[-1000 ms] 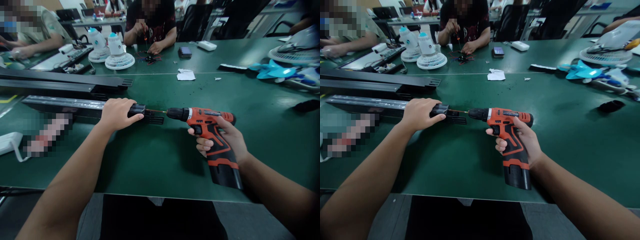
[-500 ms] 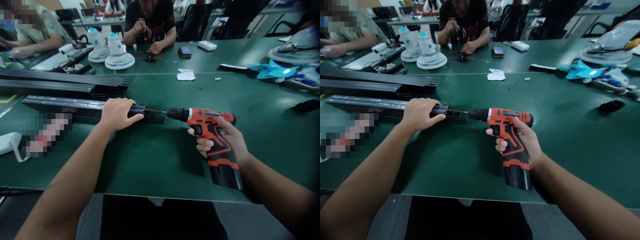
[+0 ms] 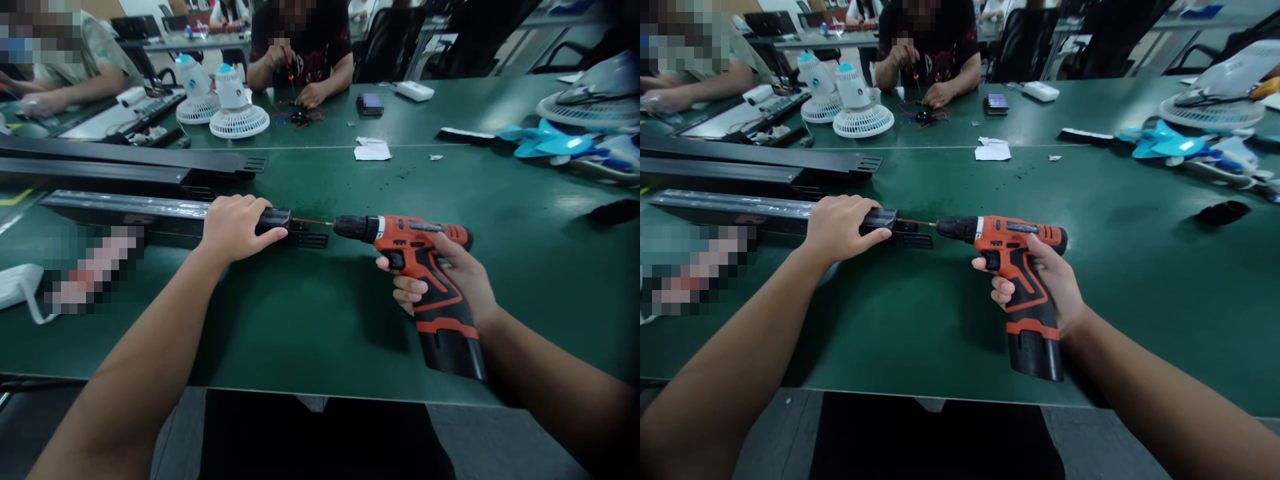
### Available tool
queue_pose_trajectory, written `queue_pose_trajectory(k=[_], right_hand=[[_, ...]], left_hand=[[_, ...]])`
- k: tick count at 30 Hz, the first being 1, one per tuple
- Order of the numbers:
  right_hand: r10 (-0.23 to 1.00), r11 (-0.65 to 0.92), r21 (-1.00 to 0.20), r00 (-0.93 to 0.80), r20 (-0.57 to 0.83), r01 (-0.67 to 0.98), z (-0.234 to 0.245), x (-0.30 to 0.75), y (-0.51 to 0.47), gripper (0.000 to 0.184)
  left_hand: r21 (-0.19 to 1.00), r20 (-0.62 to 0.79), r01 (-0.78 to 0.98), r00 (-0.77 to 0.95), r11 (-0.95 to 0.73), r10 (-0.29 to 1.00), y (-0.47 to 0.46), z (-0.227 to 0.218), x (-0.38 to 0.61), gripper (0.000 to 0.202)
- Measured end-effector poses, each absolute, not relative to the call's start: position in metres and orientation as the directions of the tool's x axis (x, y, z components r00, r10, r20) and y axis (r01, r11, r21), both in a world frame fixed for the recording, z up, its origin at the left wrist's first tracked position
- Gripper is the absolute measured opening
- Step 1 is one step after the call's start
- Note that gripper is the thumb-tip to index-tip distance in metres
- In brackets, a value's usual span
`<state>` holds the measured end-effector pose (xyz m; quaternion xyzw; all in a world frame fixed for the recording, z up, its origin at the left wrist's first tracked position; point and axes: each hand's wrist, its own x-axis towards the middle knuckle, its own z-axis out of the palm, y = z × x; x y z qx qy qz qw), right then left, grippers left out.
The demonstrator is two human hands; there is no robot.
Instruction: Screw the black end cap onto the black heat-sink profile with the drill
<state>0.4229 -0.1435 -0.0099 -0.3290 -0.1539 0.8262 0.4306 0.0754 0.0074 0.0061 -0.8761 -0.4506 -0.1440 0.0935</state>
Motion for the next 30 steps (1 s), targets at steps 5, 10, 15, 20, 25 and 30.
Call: queue_pose_trajectory(k=[5, 10, 15, 20, 25, 30], right_hand=[[0.797, -0.601, -0.518, -0.413, -0.44, -0.608, -0.0092, 0.4234, -0.1435, 0.064], [0.793, -0.605, -0.513, -0.406, -0.453, -0.609, -0.0082, 0.4231, -0.1435, 0.065], [0.798, -0.6, -0.518, -0.408, -0.443, -0.61, -0.0083, 0.4228, -0.1436, 0.063], [0.797, -0.601, -0.52, -0.408, -0.445, -0.607, -0.009, 0.4229, -0.1437, 0.064], [0.804, -0.592, -0.527, -0.4, -0.44, -0.61, -0.0075, 0.4221, -0.1436, 0.062], [0.806, -0.589, -0.524, -0.397, -0.44, -0.615, -0.0058, 0.4211, -0.1437, 0.061]], left_hand=[[-0.041, 0.345, 0.812, 0.559, -0.582, 0.754, 0.0078, 0.005, 0.0748, 0.073], [-0.037, 0.356, 0.809, 0.559, -0.586, 0.749, 0.0084, 0.0045, 0.0747, 0.076], [-0.021, 0.353, 0.813, 0.55, -0.581, 0.757, 0.0084, 0.0042, 0.075, 0.075], [-0.033, 0.35, 0.816, 0.55, -0.577, 0.758, 0.0078, 0.0042, 0.0751, 0.076], [-0.036, 0.342, 0.818, 0.549, -0.573, 0.763, 0.0067, 0.0056, 0.0753, 0.077], [-0.021, 0.347, 0.816, 0.548, -0.577, 0.761, 0.0068, 0.0052, 0.0751, 0.075]])
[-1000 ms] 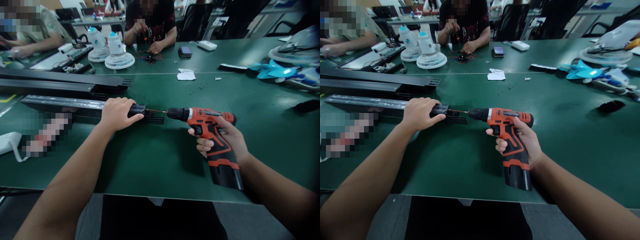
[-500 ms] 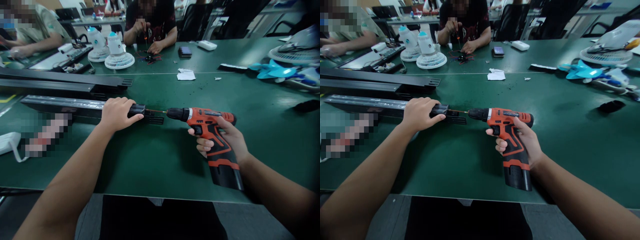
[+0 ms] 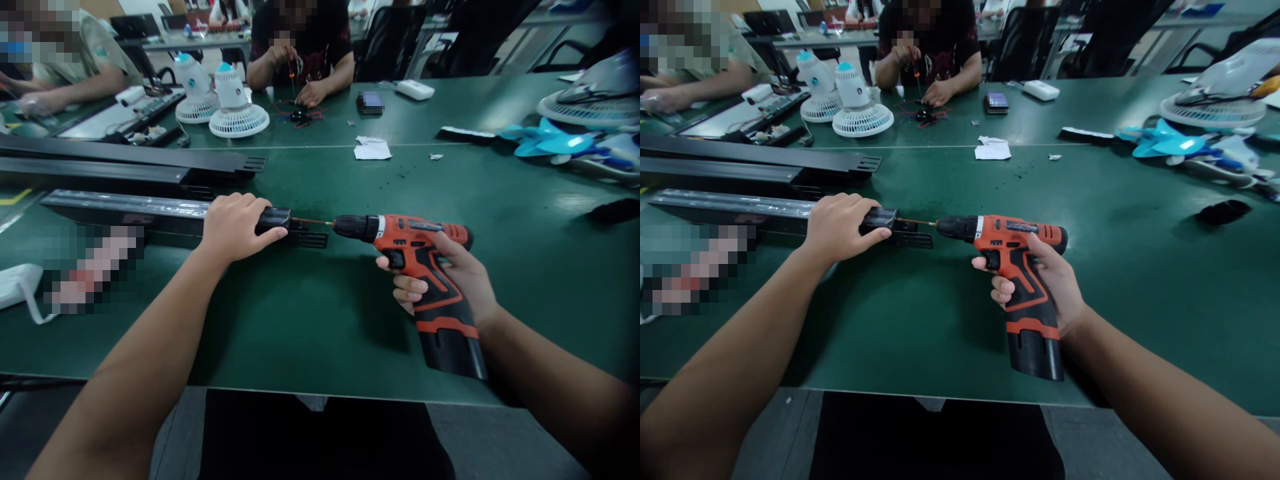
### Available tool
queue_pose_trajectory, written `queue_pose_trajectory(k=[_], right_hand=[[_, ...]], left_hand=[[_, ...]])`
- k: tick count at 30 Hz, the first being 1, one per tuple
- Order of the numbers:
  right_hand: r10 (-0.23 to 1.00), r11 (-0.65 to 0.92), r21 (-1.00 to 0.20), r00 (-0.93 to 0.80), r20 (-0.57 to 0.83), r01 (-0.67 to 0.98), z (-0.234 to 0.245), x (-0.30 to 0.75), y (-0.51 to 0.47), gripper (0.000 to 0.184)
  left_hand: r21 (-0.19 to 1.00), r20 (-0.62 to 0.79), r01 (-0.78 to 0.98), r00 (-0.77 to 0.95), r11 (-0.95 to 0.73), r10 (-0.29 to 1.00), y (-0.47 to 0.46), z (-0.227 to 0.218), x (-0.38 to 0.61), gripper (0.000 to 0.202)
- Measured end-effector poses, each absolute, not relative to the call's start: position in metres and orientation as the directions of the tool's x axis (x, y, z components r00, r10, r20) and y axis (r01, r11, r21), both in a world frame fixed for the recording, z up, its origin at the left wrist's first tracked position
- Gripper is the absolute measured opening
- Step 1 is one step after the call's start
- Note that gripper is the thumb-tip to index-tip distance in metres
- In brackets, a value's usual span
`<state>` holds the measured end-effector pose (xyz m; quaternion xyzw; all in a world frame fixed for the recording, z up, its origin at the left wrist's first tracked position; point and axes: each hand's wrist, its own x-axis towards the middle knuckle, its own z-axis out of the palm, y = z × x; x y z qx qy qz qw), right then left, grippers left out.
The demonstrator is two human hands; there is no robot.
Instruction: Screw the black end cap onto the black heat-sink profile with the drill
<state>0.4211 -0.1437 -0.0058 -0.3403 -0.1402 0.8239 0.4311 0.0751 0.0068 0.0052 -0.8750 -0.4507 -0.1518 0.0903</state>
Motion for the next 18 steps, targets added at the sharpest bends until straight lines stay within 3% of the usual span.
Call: queue_pose_trajectory(k=[18], right_hand=[[0.797, -0.603, -0.539, -0.406, -0.448, -0.589, -0.0087, 0.4245, -0.1434, 0.06]], left_hand=[[-0.028, 0.343, 0.818, 0.548, -0.575, 0.763, 0.0063, 0.0066, 0.0754, 0.075]])
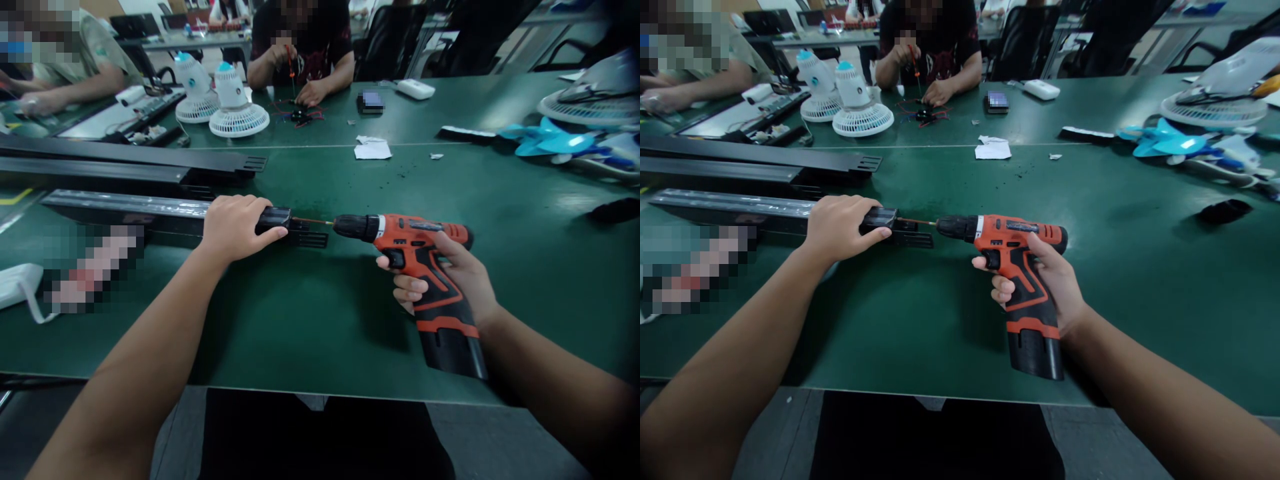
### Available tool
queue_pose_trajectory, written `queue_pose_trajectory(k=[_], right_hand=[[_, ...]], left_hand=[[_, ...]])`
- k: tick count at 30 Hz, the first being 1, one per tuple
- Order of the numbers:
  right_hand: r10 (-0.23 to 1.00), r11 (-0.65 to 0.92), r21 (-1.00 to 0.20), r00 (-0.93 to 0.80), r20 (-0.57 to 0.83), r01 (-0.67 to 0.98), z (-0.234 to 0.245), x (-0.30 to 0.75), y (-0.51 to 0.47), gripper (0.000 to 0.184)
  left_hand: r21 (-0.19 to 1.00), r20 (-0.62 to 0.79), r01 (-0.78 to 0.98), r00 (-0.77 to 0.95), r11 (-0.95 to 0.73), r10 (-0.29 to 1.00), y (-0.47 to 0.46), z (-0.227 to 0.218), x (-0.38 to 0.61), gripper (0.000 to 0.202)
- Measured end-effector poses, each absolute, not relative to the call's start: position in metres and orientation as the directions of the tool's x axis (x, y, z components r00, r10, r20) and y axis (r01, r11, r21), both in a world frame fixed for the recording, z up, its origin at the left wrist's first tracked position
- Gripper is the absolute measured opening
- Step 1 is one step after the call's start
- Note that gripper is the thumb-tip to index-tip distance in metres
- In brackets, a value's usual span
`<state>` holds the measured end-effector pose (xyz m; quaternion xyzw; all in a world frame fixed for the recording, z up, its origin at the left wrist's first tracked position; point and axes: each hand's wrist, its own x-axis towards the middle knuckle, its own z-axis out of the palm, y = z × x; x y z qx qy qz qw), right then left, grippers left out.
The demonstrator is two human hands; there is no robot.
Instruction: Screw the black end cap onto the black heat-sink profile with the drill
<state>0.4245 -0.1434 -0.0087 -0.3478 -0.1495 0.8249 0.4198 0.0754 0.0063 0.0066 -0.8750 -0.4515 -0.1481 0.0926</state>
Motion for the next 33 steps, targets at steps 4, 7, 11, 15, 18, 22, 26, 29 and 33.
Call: queue_pose_trajectory(k=[4, 7, 11, 15, 18, 22, 26, 29, 33], right_hand=[[0.787, -0.615, -0.532, -0.418, -0.453, -0.582, -0.009, 0.4249, -0.1432, 0.063], [0.788, -0.614, -0.538, -0.406, -0.463, -0.577, -0.0083, 0.4244, -0.1435, 0.064], [0.793, -0.607, -0.541, -0.401, -0.458, -0.582, -0.0078, 0.4237, -0.1436, 0.063], [0.792, -0.609, -0.529, -0.407, -0.455, -0.591, -0.0074, 0.4229, -0.1439, 0.063], [0.796, -0.603, -0.529, -0.398, -0.457, -0.597, -0.0067, 0.4225, -0.1439, 0.062], [0.791, -0.61, -0.533, -0.405, -0.459, -0.587, -0.0066, 0.4229, -0.1437, 0.064], [0.793, -0.606, -0.534, -0.397, -0.462, -0.59, -0.0068, 0.4231, -0.1438, 0.064], [0.781, -0.62, -0.524, -0.394, -0.485, -0.584, -0.0065, 0.4223, -0.1441, 0.066], [0.78, -0.618, -0.512, -0.382, -0.496, -0.597, -0.0061, 0.4215, -0.1444, 0.067]], left_hand=[[-0.024, 0.338, 0.817, 0.549, -0.576, 0.764, 0.0064, 0.0074, 0.0753, 0.074], [-0.018, 0.34, 0.817, 0.547, -0.577, 0.765, 0.0069, 0.0071, 0.075, 0.073], [0.0, 0.348, 0.814, 0.544, -0.58, 0.764, 0.0072, 0.0061, 0.0746, 0.075], [0.015, 0.346, 0.811, 0.544, -0.585, 0.764, 0.0073, 0.0061, 0.0743, 0.077], [0.017, 0.338, 0.81, 0.547, -0.586, 0.766, 0.0074, 0.0067, 0.0744, 0.077], [-0.018, 0.331, 0.818, 0.548, -0.575, 0.768, 0.0073, 0.0073, 0.0748, 0.076], [-0.049, 0.322, 0.823, 0.55, -0.567, 0.771, 0.0076, 0.0073, 0.075, 0.074], [-0.04, 0.319, 0.819, 0.554, -0.573, 0.769, 0.0081, 0.0071, 0.0748, 0.074], [-0.041, 0.322, 0.821, 0.55, -0.569, 0.77, 0.0081, 0.007, 0.0747, 0.077]])
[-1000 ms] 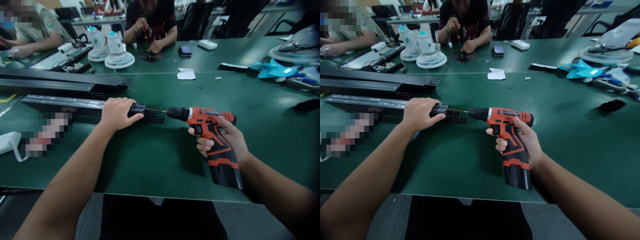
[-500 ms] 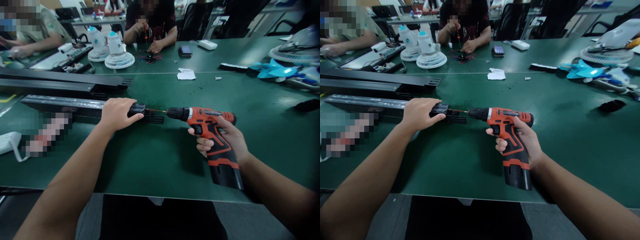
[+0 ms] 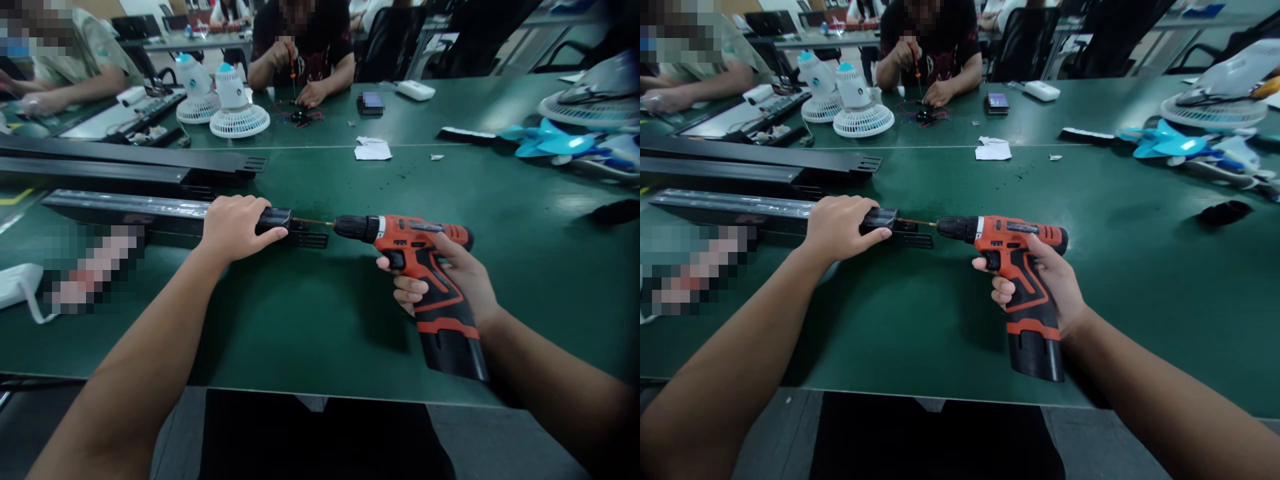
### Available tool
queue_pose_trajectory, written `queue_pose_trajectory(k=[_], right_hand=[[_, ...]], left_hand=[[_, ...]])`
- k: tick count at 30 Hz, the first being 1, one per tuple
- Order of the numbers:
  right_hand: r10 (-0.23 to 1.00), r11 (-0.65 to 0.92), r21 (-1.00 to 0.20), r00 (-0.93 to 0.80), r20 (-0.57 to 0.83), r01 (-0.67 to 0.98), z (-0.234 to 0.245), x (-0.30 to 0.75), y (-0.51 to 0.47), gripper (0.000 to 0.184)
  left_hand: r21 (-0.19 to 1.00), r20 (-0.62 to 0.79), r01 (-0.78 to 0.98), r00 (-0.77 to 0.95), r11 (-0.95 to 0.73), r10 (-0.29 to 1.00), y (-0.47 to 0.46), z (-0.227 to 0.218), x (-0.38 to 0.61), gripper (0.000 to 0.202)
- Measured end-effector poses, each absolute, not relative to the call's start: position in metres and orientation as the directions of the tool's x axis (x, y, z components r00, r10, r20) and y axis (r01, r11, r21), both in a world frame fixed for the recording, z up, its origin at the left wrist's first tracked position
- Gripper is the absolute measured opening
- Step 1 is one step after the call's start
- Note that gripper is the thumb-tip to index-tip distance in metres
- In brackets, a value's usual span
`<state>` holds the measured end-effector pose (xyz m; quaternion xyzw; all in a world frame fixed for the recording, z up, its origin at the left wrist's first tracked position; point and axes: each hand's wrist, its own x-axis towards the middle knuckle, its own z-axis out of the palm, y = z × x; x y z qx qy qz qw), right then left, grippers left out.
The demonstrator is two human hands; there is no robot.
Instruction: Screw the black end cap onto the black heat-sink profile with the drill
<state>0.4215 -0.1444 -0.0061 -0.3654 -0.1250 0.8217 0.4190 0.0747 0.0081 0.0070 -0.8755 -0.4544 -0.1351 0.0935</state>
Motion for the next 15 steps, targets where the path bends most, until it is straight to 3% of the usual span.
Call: queue_pose_trajectory(k=[7, 15], right_hand=[[0.794, -0.597, -0.519, -0.357, -0.492, -0.611, -0.0038, 0.4195, -0.1441, 0.063], [0.777, -0.617, -0.486, -0.382, -0.5, -0.619, -0.0042, 0.4184, -0.1443, 0.07]], left_hand=[[-0.044, 0.332, 0.823, 0.547, -0.567, 0.768, 0.0075, 0.0066, 0.0749, 0.076], [-0.055, 0.35, 0.819, 0.551, -0.571, 0.757, 0.0081, 0.0055, 0.0747, 0.078]])
